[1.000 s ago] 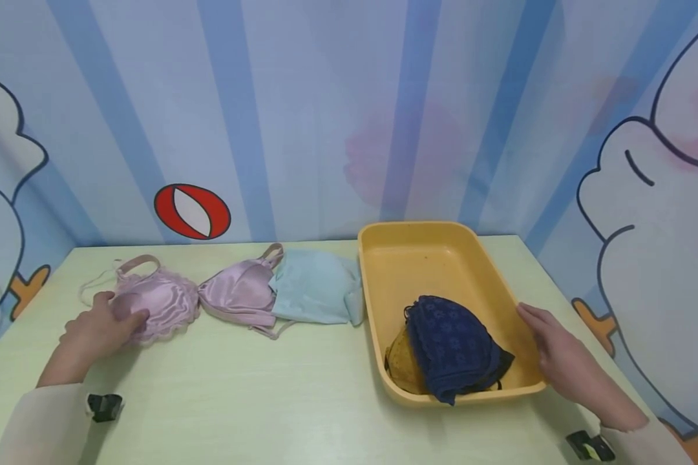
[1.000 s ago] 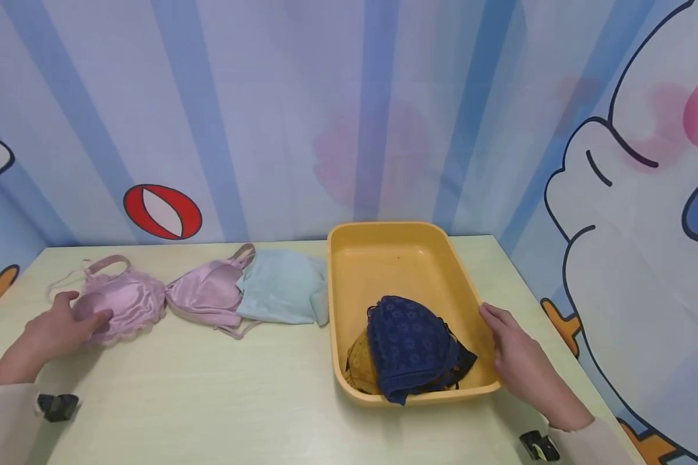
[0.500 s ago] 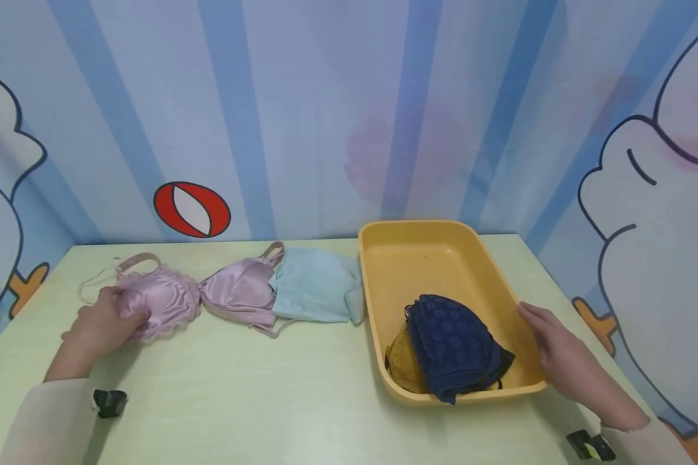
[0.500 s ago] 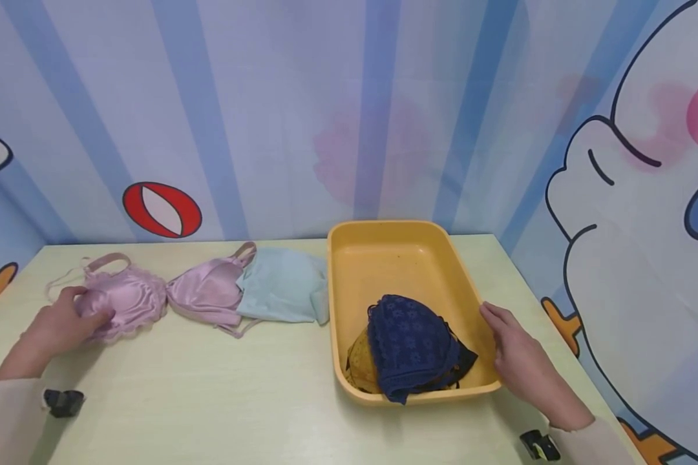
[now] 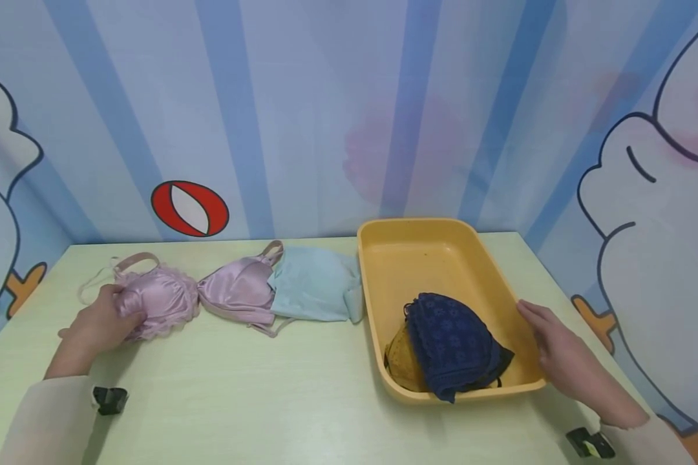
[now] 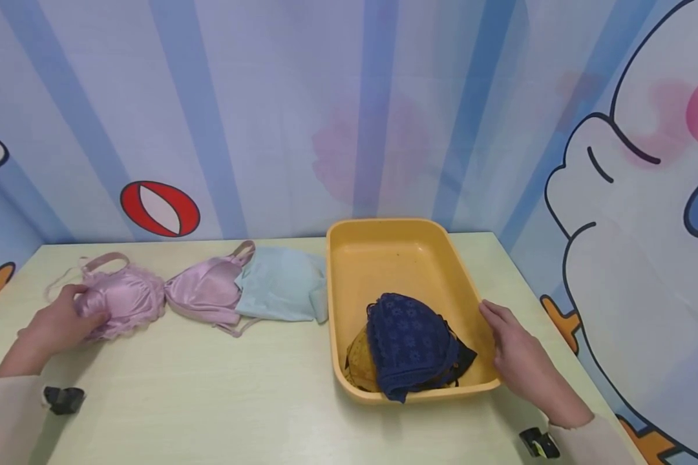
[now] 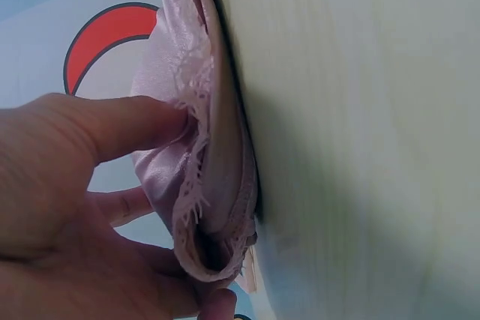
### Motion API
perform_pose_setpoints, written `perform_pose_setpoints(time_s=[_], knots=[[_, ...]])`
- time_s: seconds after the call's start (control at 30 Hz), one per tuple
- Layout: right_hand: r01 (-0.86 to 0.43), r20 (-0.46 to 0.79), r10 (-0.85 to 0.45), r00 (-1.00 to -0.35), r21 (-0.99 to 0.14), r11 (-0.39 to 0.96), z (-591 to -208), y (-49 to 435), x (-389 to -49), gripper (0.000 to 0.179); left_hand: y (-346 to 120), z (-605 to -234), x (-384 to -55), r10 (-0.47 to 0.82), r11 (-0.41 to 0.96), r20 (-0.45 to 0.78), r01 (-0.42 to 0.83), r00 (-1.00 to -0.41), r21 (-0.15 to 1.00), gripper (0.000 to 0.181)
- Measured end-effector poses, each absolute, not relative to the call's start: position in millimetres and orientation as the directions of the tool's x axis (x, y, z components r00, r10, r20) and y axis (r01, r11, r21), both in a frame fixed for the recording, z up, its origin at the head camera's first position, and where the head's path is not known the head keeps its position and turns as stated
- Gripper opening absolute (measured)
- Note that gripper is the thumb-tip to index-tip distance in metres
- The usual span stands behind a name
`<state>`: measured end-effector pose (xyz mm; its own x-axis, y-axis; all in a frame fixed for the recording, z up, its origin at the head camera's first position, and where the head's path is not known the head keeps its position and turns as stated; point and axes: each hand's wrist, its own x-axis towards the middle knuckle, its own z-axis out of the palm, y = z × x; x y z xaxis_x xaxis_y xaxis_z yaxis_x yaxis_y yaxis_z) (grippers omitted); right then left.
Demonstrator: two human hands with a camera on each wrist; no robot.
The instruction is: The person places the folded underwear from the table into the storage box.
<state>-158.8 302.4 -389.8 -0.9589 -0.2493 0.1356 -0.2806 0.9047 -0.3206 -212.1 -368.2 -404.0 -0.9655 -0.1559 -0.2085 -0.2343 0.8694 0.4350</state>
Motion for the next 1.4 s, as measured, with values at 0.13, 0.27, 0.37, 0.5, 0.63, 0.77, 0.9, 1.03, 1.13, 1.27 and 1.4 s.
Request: perform_pose_setpoints(time_s=[0.13, 0.27, 0.37, 0.5, 0.63, 0.77, 0.9, 1.03, 1.13, 1.27, 1.4], knots=[[-0.276, 0.143, -0.241, -0.960, -0.318, 0.907, -390, 301, -159, 0.047, -368, -404, -212, -0.151, 0.869, -0.198, -0.225, -0.969, 0.441, 0.080], [-0.278, 0.148, -0.242, -0.959, -0.321, 0.906, -389, 300, -159, 0.046, -370, -405, -212, -0.124, 0.874, -0.157, -0.183, -0.980, 0.451, 0.079], [-0.274, 0.144, -0.239, -0.960, -0.325, 0.905, -388, 300, -159, 0.046, -370, -404, -211, -0.130, 0.871, -0.140, -0.181, -0.982, 0.458, 0.078], [-0.265, 0.137, -0.232, -0.963, -0.329, 0.906, -389, 299, -160, 0.046, -367, -403, -208, -0.163, 0.861, -0.106, -0.194, -0.981, 0.469, 0.076], [-0.272, 0.142, -0.237, -0.961, -0.328, 0.905, -389, 299, -159, 0.046, -366, -402, -204, -0.161, 0.859, -0.014, -0.147, -0.987, 0.491, 0.071], [-0.281, 0.146, -0.246, -0.958, -0.325, 0.903, -389, 300, -159, 0.046, -365, -399, -200, -0.146, 0.862, 0.089, -0.083, -0.985, 0.500, 0.066], [-0.276, 0.138, -0.243, -0.960, -0.330, 0.903, -390, 301, -159, 0.046, -364, -399, -197, -0.148, 0.862, 0.155, -0.051, -0.977, 0.504, 0.064], [-0.269, 0.133, -0.237, -0.962, -0.335, 0.903, -390, 301, -159, 0.046, -364, -397, -194, -0.166, 0.864, 0.210, -0.039, -0.963, 0.503, 0.063], [-0.271, 0.134, -0.239, -0.962, -0.335, 0.903, -391, 301, -159, 0.046, -365, -395, -191, -0.179, 0.863, 0.243, -0.033, -0.953, 0.504, 0.062], [-0.281, 0.148, -0.244, -0.958, -0.329, 0.901, -390, 301, -159, 0.046, -366, -391, -185, -0.187, 0.859, 0.288, -0.014, -0.939, 0.512, 0.061], [-0.286, 0.159, -0.246, -0.956, -0.324, 0.902, -390, 301, -159, 0.046, -364, -385, -178, -0.201, 0.859, 0.323, -0.007, -0.925, 0.513, 0.060]])
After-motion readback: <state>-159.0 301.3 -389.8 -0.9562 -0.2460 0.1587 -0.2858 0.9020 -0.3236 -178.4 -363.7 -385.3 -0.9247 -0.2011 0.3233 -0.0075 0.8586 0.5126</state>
